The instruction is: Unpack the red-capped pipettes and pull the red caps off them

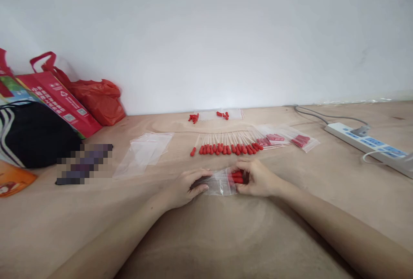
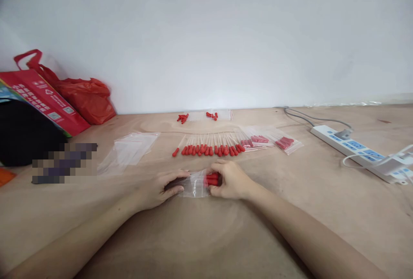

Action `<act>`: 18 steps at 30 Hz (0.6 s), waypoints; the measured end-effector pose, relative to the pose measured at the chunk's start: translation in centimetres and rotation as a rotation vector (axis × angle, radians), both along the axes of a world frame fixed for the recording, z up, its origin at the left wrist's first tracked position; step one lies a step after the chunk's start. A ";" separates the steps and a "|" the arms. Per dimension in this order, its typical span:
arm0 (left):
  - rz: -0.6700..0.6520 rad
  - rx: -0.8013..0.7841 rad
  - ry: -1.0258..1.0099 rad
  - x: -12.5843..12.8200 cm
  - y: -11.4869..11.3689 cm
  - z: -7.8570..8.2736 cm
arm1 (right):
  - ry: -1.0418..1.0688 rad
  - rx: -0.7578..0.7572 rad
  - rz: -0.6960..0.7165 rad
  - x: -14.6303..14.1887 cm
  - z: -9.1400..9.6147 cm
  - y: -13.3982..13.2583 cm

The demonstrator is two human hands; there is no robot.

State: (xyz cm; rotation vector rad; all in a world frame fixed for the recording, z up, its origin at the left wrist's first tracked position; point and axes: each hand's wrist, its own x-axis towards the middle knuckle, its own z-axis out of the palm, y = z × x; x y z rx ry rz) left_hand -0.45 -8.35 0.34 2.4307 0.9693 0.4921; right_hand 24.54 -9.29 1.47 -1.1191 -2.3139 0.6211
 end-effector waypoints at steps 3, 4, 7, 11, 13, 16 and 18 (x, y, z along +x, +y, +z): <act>0.010 -0.003 -0.005 0.1 0.0 0.1 | 0.079 0.031 0.060 0.4 -0.4 0.2; 0.014 -0.002 -0.004 0.1 0.0 0.1 | 0.094 0.037 0.081 0.5 -0.6 0.3; 0.023 0.002 0.011 0.0 0.1 -0.1 | 0.118 0.008 0.108 0.5 -1.4 0.4; 0.033 0.009 0.030 -0.4 0.4 -0.3 | 0.165 -0.062 0.049 0.9 -2.1 0.9; 0.055 0.011 0.046 -0.8 0.6 -0.3 | 0.186 -0.074 0.013 1.4 -2.2 1.2; 0.081 0.015 0.070 -1.6 1.0 0.1 | 0.205 -0.088 -0.011 2.3 -2.2 1.6; 0.084 0.016 0.083 -2.0 1.2 0.3 | 0.235 -0.130 -0.006 2.7 -2.2 1.9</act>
